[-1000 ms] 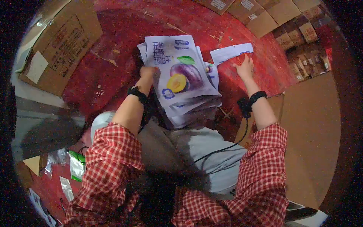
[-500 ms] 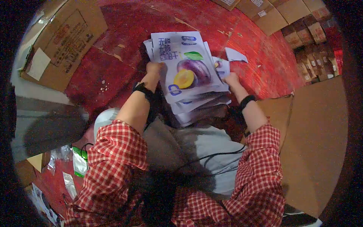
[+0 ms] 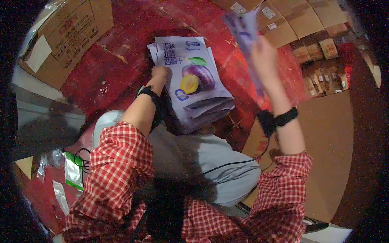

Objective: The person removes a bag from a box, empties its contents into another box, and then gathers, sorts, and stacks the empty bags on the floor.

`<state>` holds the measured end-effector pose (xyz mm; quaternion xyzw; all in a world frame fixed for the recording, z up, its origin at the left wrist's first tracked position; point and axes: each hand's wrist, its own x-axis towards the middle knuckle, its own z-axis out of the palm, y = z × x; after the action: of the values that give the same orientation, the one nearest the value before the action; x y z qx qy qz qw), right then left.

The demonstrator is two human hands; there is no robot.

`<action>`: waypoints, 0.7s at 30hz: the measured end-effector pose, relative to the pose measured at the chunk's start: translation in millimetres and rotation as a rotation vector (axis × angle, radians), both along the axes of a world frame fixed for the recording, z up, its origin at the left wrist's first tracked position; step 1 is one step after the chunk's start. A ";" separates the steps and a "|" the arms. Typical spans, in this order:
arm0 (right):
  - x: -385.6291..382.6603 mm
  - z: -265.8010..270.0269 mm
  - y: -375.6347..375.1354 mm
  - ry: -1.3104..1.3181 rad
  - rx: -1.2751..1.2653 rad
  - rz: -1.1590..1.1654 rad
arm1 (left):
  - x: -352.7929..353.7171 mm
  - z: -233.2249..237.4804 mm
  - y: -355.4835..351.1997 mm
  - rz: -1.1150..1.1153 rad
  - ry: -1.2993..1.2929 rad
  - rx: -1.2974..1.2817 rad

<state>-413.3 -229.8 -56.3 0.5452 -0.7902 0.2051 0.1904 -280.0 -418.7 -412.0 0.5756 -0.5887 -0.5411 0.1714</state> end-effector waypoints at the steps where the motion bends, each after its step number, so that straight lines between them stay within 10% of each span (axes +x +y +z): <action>1: 25.3 -9.8 -9.0 -0.134 0.157 0.039 | 4.6 22.2 6.1 0.039 -0.017 0.059; 4: 61.6 -57.7 -29.6 -0.795 0.784 0.221 | 7.8 55.9 21.0 0.352 0.178 0.279; 7: 39.7 -82.4 -51.1 -0.941 0.846 0.429 | 15.6 78.4 25.6 0.498 0.281 0.280; 11: -36.8 -148.7 -48.7 -0.435 0.763 0.141 | 14.6 74.9 26.2 0.431 0.343 0.199; 14: -82.0 -186.3 -36.4 -0.857 0.861 0.207 | 23.3 97.3 35.1 0.402 0.205 0.115; 21: -107.9 -227.6 -18.4 -0.920 0.733 -0.134 | 30.5 115.1 42.0 0.521 0.339 0.263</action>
<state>-521.1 -248.2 -283.9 0.3792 -0.8437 0.1213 -0.3601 -249.5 -376.7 -296.9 0.6257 -0.3097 -0.6386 0.3237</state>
